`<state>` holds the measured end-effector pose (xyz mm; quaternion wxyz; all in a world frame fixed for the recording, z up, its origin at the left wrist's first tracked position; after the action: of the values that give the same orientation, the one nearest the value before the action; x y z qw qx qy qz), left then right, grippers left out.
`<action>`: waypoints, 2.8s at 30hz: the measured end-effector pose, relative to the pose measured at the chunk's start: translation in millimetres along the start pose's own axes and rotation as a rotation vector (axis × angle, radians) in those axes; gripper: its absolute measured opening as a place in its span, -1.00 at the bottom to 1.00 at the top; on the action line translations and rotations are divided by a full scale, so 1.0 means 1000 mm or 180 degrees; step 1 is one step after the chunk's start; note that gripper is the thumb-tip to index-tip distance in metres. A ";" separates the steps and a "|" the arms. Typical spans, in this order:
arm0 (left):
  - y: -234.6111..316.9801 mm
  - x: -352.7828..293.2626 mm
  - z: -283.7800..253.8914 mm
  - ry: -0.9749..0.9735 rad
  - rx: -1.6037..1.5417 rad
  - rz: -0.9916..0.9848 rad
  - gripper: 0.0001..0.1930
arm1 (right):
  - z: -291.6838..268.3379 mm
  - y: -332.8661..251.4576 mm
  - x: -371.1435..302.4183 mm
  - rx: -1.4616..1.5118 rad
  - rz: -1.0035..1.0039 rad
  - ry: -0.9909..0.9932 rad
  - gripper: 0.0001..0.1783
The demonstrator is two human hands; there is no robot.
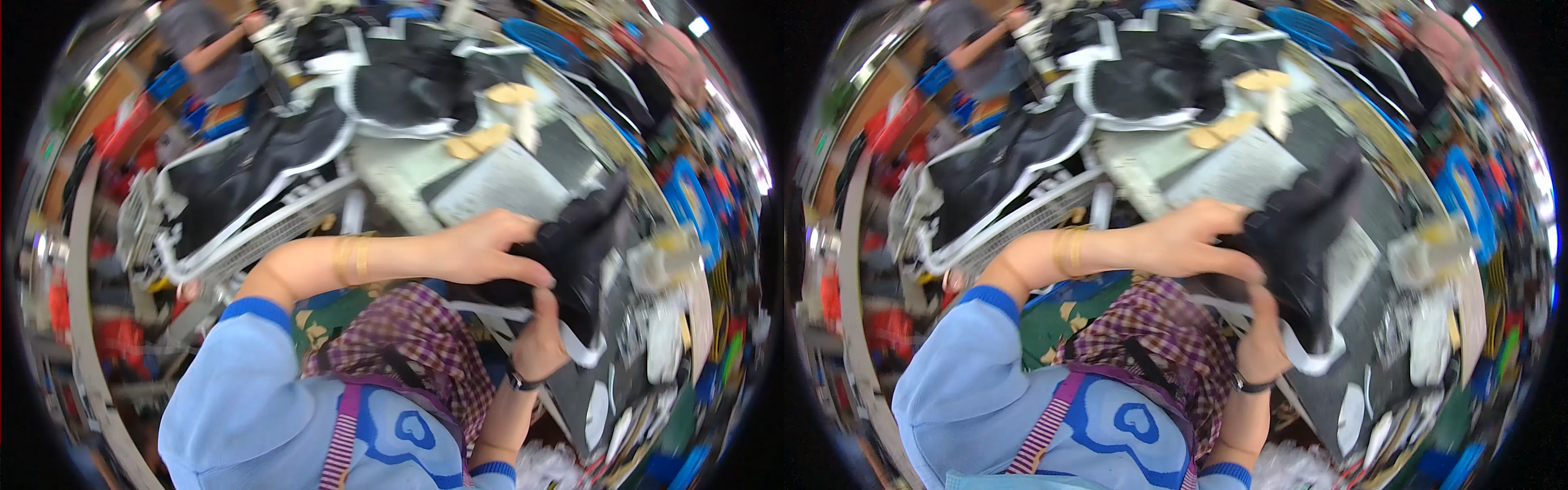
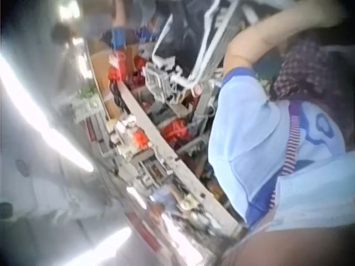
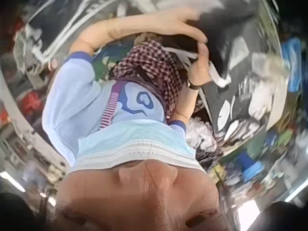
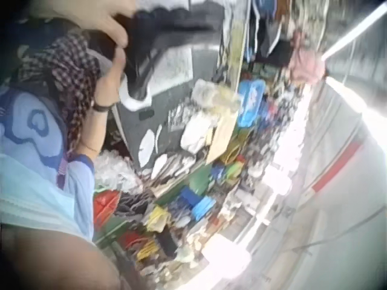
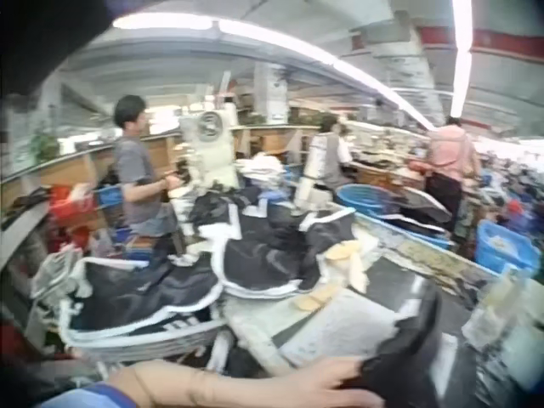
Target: Manually assemble and attach hardware to leather shoe components at a factory workstation.
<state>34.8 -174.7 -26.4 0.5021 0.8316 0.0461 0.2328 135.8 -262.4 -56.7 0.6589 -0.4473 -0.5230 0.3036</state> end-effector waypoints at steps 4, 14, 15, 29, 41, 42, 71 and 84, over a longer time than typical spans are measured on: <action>-0.020 -0.009 0.009 -0.0010 -0.1333 -0.0524 -0.68 | -0.001 -0.002 -0.011 -0.0978 -0.0258 0.0164 -0.62; 0.001 -0.016 0.003 0.0493 -0.1630 0.0706 -0.73 | -0.015 0.048 -0.018 0.0119 -0.0508 0.0337 -0.71; 0.010 -0.020 -0.003 0.0601 -0.0443 0.0764 -0.72 | -0.015 0.047 -0.017 0.0115 -0.0493 0.0339 -0.71; 0.040 -0.031 -0.025 0.0420 0.1021 0.0568 -0.67 | 0.027 -0.018 0.011 -0.1161 -0.0496 -0.0420 -0.62; -0.037 -0.299 -0.319 0.0177 0.1562 -0.3820 -0.88 | -0.133 0.031 0.008 -0.2235 0.0608 -0.0501 -0.89; -0.071 -0.323 -0.305 -0.0062 0.1574 -0.3974 -0.80 | -0.160 0.032 0.009 -0.2618 0.0543 -0.0143 -0.88; -0.091 0.189 0.108 -0.0447 -0.0008 -0.0494 -0.59 | -0.266 0.003 0.082 -0.1402 0.0765 0.0117 -0.78; -0.102 0.246 0.138 -0.1077 -0.1024 -0.0878 -0.79 | -0.250 0.023 0.064 -0.3973 0.0754 0.0243 -0.54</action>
<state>329.0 -160.3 -82.9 0.6553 0.7541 0.0368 0.0243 394.4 -265.2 -63.9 0.2543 -0.8125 -0.5246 -0.0036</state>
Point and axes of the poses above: each hand's wrist, its own x-axis towards the middle knuckle, its own z-axis out of the palm, y = z × x, the point moved 7 cm from there along x, towards the middle knuckle, and after that the axes turned 15 degrees about -y, right-handed, at the moved point
